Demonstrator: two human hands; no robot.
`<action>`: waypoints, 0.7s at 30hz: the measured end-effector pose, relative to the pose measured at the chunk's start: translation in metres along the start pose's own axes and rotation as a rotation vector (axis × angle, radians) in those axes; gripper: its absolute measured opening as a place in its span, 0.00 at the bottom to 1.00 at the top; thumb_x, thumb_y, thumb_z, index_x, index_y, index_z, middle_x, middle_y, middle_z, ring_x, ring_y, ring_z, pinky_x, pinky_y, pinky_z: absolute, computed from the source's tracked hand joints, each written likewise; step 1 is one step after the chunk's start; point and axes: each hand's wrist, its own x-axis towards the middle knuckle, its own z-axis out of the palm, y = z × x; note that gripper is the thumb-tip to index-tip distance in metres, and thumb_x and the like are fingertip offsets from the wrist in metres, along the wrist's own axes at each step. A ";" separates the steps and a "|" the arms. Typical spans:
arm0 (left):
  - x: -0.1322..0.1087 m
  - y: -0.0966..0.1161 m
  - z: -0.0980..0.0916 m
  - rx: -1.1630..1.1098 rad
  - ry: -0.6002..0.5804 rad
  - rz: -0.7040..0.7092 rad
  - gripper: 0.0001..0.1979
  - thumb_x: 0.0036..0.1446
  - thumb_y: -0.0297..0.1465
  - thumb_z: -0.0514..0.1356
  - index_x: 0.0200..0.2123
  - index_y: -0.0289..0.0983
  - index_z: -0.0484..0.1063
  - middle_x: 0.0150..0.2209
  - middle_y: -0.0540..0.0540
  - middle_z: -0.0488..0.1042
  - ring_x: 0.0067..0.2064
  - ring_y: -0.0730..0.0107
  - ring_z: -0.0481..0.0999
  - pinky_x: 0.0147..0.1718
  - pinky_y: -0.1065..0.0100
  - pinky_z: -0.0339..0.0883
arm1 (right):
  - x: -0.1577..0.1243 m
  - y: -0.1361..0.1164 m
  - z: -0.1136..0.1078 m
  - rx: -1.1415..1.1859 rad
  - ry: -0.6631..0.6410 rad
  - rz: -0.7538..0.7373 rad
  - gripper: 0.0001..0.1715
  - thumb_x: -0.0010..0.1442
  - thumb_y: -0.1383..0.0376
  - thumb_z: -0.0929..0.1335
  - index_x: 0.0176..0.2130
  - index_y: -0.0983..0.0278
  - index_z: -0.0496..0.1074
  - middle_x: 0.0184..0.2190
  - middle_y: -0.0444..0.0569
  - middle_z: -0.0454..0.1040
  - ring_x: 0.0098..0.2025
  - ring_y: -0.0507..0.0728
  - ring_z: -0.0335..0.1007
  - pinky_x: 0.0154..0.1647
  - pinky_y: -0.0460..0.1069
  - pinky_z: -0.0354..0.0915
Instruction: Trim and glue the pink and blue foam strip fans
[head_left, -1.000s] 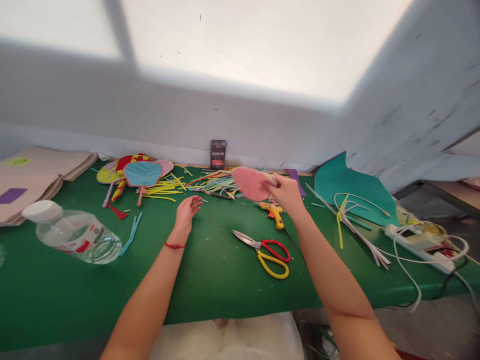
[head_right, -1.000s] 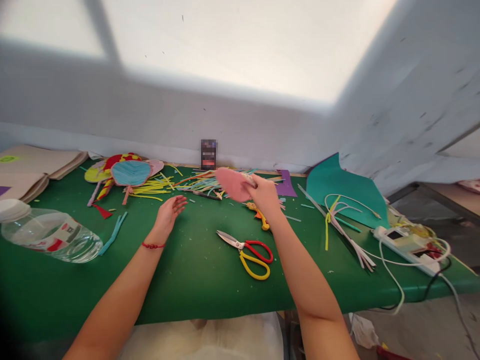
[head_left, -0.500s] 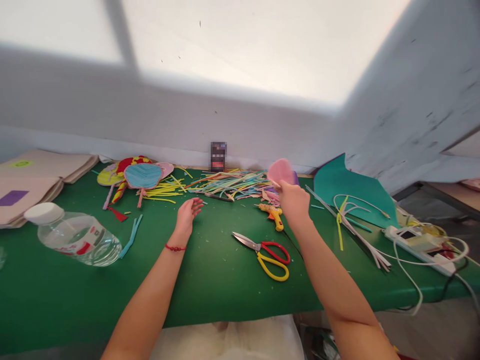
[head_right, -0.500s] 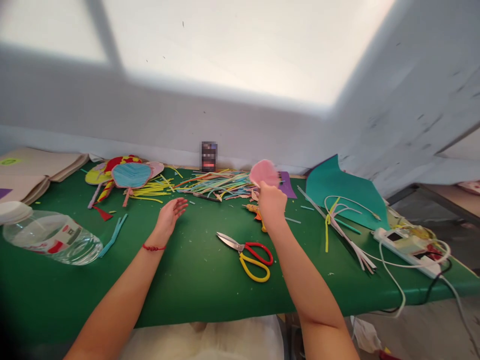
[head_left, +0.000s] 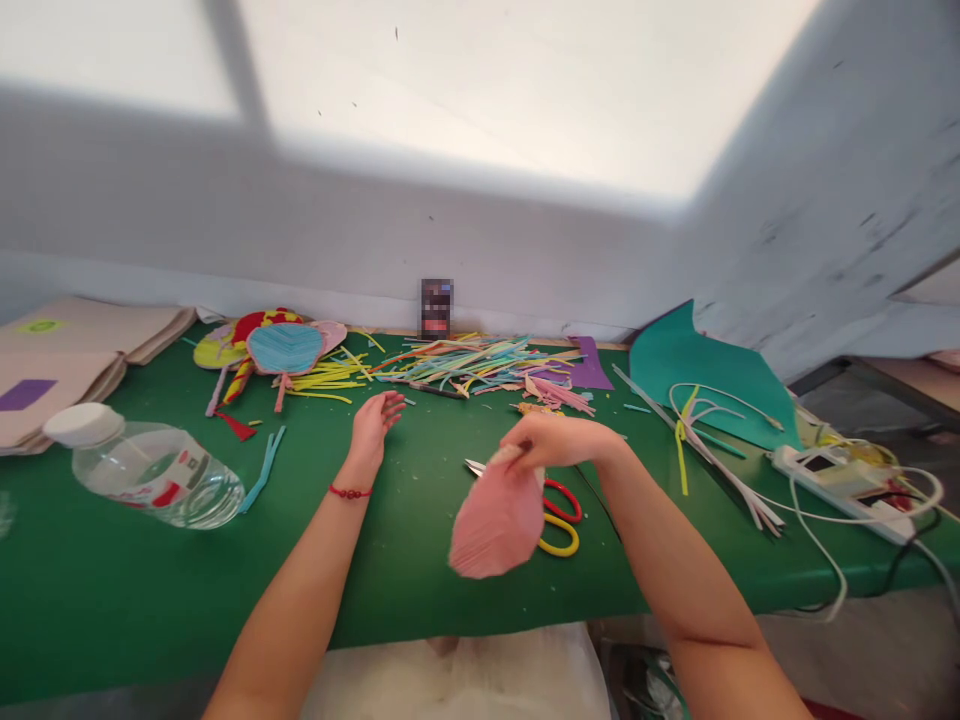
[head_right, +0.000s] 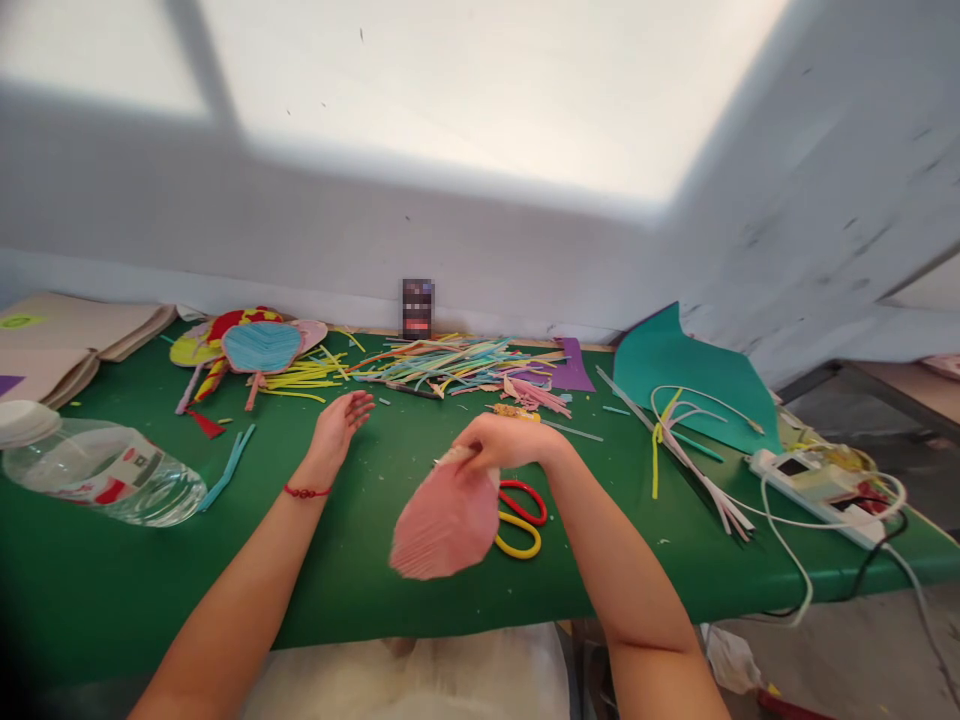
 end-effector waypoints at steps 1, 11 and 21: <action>0.000 0.001 0.000 -0.002 0.001 0.001 0.08 0.54 0.32 0.55 0.32 0.35 0.73 0.37 0.41 0.79 0.35 0.69 0.78 0.35 0.69 0.66 | 0.005 0.006 -0.001 -0.090 0.160 0.139 0.07 0.54 0.66 0.66 0.29 0.65 0.74 0.25 0.43 0.71 0.27 0.51 0.61 0.26 0.44 0.50; 0.005 0.007 -0.008 -0.034 0.034 0.012 0.09 0.55 0.31 0.54 0.32 0.35 0.73 0.38 0.41 0.79 0.35 0.71 0.78 0.36 0.69 0.66 | 0.028 0.018 0.004 -0.291 0.766 0.285 0.13 0.61 0.62 0.63 0.31 0.64 0.73 0.24 0.46 0.72 0.27 0.52 0.61 0.27 0.45 0.46; 0.009 0.011 -0.015 -0.050 0.040 0.035 0.08 0.55 0.31 0.55 0.33 0.35 0.73 0.39 0.41 0.78 0.36 0.71 0.78 0.37 0.70 0.66 | 0.066 -0.043 0.043 -0.159 -0.095 -0.113 0.06 0.55 0.64 0.69 0.30 0.66 0.74 0.22 0.42 0.69 0.26 0.49 0.60 0.26 0.43 0.52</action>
